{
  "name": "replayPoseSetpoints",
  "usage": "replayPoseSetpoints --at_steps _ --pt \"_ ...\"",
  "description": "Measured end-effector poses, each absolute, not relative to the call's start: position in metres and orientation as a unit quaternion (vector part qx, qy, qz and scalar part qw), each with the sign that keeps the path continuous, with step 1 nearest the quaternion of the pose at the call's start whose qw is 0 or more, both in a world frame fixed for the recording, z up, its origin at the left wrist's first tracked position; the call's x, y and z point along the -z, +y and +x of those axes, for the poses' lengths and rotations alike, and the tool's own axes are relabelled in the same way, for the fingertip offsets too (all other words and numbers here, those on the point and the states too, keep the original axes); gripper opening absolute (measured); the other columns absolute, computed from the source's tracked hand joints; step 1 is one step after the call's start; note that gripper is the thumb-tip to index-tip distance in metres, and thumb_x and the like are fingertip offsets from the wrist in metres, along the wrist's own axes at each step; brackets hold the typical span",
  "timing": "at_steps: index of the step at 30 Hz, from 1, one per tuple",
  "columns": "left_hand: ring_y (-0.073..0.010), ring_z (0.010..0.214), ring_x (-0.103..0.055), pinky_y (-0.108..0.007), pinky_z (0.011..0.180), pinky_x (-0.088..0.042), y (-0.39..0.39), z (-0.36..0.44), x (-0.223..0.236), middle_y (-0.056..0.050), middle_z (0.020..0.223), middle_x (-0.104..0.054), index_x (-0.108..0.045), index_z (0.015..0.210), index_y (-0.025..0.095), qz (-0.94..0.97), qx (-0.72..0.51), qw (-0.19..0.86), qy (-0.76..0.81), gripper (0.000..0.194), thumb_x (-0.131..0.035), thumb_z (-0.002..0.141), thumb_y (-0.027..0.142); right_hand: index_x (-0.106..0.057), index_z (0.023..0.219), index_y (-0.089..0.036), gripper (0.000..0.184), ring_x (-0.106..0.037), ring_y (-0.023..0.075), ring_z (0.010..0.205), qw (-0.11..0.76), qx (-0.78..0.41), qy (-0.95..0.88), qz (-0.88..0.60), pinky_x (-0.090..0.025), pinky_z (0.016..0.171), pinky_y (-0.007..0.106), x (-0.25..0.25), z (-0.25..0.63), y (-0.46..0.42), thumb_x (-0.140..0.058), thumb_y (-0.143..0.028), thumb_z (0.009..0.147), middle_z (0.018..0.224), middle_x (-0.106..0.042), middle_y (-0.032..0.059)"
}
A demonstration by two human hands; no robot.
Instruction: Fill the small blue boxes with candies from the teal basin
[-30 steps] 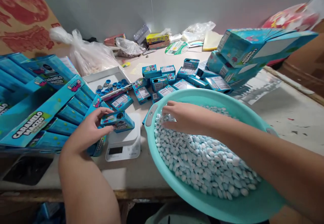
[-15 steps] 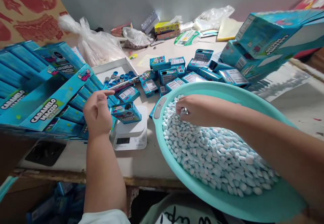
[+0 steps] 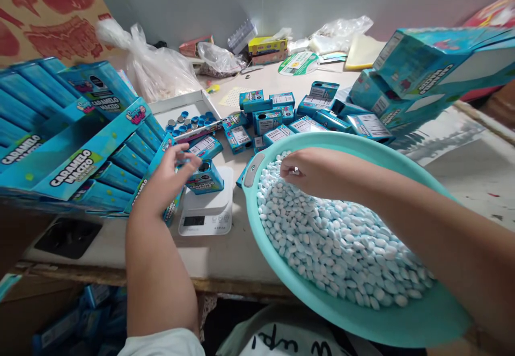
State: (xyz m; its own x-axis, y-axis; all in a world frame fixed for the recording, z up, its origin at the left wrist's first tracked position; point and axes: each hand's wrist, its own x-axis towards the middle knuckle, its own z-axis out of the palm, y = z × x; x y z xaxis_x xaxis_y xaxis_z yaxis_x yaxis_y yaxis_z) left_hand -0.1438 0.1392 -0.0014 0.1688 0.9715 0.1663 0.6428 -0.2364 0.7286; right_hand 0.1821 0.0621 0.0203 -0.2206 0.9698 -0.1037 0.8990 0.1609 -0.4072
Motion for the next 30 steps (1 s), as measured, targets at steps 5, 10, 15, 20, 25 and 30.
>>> replayPoseSetpoints --at_steps 5,10,15,20,25,30 --pt "-0.0329 0.112 -0.069 -0.043 0.089 -0.058 0.138 -0.150 0.008 -0.015 0.128 -0.068 -0.046 0.147 0.025 0.738 -0.262 0.262 0.564 0.097 -0.089 0.062 0.040 -0.070 0.111 -0.023 0.023 -0.060 0.0208 0.081 0.208 -0.248 -0.697 -0.640 -0.041 0.069 0.033 -0.024 0.168 0.062 -0.057 -0.032 0.093 0.114 -0.067 0.0103" --pt "-0.0307 0.106 -0.070 -0.047 0.094 -0.054 0.128 -0.104 0.015 -0.010 0.116 -0.073 -0.066 0.123 0.026 0.777 -0.412 -0.005 0.475 0.051 -0.080 0.075 0.038 -0.062 0.102 -0.019 0.026 -0.064 0.0175 0.080 0.514 -0.623 -0.327 -0.491 -0.054 0.073 0.032 -0.028 0.139 0.059 -0.042 -0.037 0.103 0.100 -0.066 0.0076" --pt "-0.0225 0.108 -0.064 -0.047 0.113 -0.035 0.101 -0.065 0.016 0.000 0.108 -0.076 -0.069 0.120 0.035 0.865 -0.386 -0.225 0.229 0.036 -0.072 0.087 0.020 -0.058 0.091 -0.017 0.040 -0.062 0.0156 0.071 0.527 -0.751 -0.096 -0.385 -0.056 0.070 0.029 -0.023 0.124 0.053 -0.032 -0.043 0.107 0.080 -0.062 0.0057" --pt "-0.0215 0.105 -0.062 -0.049 0.119 -0.027 0.101 -0.069 0.025 0.003 0.105 -0.074 -0.069 0.121 0.047 0.856 -0.386 -0.300 0.170 0.043 -0.077 0.086 0.023 -0.057 0.082 -0.018 0.040 -0.057 0.0154 0.063 0.530 -0.747 -0.069 -0.395 -0.055 0.066 0.028 -0.019 0.123 0.054 -0.032 -0.036 0.107 0.069 -0.058 0.0028" --pt "-0.0226 0.110 -0.064 -0.049 0.117 -0.035 0.107 -0.075 0.023 0.002 0.109 -0.074 -0.068 0.122 0.045 0.849 -0.377 -0.330 0.168 0.044 -0.075 0.086 0.021 -0.063 0.078 -0.016 0.043 -0.057 0.0152 0.069 0.548 -0.720 -0.144 -0.402 -0.053 0.071 0.028 -0.022 0.126 0.054 -0.036 -0.034 0.106 0.072 -0.064 0.0040" --pt "-0.0250 0.103 -0.067 -0.042 0.090 -0.054 0.101 -0.066 0.019 -0.006 0.107 -0.073 -0.061 0.136 0.039 0.859 -0.427 -0.219 0.180 0.056 -0.071 0.086 0.016 -0.062 0.075 -0.015 0.045 -0.056 0.0143 0.070 0.539 -0.718 -0.129 -0.421 -0.052 0.074 0.027 -0.030 0.130 0.054 -0.037 -0.034 0.106 0.071 -0.060 0.0027"
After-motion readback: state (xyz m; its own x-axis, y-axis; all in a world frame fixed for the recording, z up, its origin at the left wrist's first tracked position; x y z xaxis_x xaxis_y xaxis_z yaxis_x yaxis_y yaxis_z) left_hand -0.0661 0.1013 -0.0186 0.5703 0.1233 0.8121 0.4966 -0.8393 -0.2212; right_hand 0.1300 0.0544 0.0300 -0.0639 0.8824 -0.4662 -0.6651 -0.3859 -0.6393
